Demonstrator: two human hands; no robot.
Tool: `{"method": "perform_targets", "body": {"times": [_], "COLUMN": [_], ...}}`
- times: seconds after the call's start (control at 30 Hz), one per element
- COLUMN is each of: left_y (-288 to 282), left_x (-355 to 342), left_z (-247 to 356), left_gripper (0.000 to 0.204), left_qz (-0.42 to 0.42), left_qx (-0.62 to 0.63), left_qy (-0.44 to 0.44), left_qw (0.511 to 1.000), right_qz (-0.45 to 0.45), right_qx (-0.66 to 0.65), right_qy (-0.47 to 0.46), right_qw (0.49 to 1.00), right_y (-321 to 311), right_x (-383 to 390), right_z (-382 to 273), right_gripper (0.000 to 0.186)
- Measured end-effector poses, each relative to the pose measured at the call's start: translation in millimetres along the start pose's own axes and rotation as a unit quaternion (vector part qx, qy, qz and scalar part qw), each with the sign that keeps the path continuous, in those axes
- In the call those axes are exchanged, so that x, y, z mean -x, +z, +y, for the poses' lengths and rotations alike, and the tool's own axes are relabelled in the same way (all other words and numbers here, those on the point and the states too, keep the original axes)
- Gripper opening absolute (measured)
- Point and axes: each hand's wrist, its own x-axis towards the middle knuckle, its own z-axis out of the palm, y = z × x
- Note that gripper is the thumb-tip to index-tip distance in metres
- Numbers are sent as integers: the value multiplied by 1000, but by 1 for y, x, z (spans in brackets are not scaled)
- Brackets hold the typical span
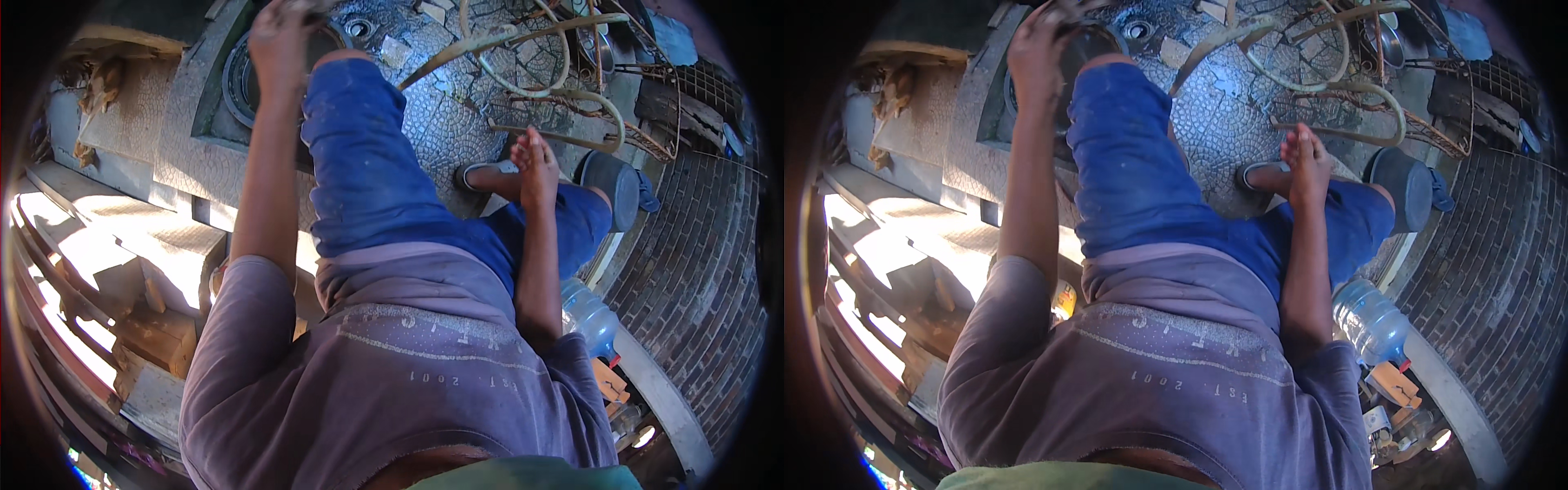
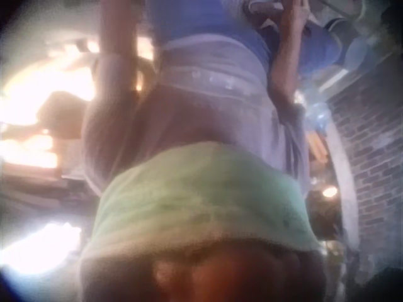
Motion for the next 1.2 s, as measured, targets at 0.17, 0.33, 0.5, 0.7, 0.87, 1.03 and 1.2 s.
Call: {"method": "perform_targets", "body": {"times": [0.17,0.33,0.5,0.7,0.87,1.03,1.2], "left_y": [-124,-227,-214,-219,-231,-213,-222], "left_x": [-48,-17,26,25,18,23,13], "left_z": [-129,-238,-238,-241,-256,-242,-252], "left_gripper": [31,34,34,37,40,40,41], "left_qz": [162,81,-22,-177,-184,-195,-179], "left_qx": [-213,-559,-631,-689,-668,-748,-759], "left_qy": [-57,-140,-206,-226,-281,-254,-281], "left_qw": [962,813,747,665,663,581,560], "right_qz": [26,17,24,15,-5,-19,-26], "right_qx": [42,106,165,204,221,235,239], "right_qy": [50,78,95,117,123,119,120], "right_qw": [998,991,981,972,968,965,963], "right_y": [-14,-22,-35,-43,-39,-42,-37], "right_x": [-7,-7,16,21,24,23,20], "right_z": [29,53,56,76,77,80,85], "right_gripper": [34,33,34,32,32,31,30]}}
